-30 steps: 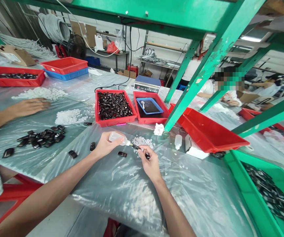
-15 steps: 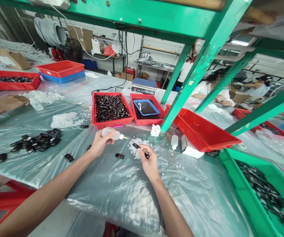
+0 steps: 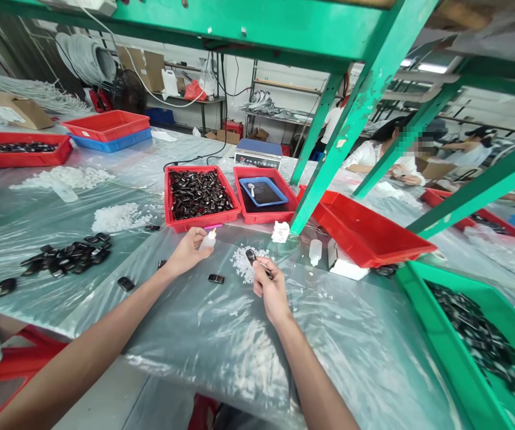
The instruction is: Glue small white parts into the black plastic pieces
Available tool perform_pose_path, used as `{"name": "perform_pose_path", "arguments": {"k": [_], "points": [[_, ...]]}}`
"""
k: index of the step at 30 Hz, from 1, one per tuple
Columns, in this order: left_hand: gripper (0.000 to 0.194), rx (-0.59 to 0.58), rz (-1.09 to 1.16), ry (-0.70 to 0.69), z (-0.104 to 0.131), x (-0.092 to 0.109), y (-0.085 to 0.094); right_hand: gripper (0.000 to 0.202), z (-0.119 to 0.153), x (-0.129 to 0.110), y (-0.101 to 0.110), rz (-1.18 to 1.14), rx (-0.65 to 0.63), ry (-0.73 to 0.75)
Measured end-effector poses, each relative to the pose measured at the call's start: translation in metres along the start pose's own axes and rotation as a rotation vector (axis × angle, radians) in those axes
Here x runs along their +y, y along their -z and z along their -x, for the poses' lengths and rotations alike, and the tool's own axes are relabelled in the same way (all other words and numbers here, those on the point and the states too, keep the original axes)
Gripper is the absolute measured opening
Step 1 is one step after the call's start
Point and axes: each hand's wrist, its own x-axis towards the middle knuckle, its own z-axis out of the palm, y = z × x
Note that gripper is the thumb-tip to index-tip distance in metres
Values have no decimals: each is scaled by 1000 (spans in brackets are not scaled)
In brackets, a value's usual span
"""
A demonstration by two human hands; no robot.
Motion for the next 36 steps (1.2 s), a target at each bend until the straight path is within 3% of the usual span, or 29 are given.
{"name": "perform_pose_path", "arguments": {"k": [10,13,15,16,17,20,21,23,28,36], "points": [[59,3,-128,-112,-1,8,11,47,-1,-1,0,29,26,-2],[64,186,-165,-236,1,25,17,48,0,-2,-2,23,33,-4],[52,295,-185,-311,5,41,25,49,1,-4,-2,11,39,7],[43,259,-183,-323,7,49,29,50,2,-5,-2,7,48,12],[33,131,-169,-306,11,57,33,50,2,-6,-1,8,52,10],[30,-547,-154,-123,22,70,36,46,0,-7,1,23,70,-12],[32,-714,-177,-63,25,70,34,45,0,-7,1,22,70,-12],[35,-897,-280,-8,30,65,24,44,-1,-7,1,15,65,-5],[21,-1007,-506,-131,38,52,1,48,0,-5,-1,14,70,15],[3,-976,-536,-177,39,49,-1,47,-1,-2,0,45,62,36]]}}
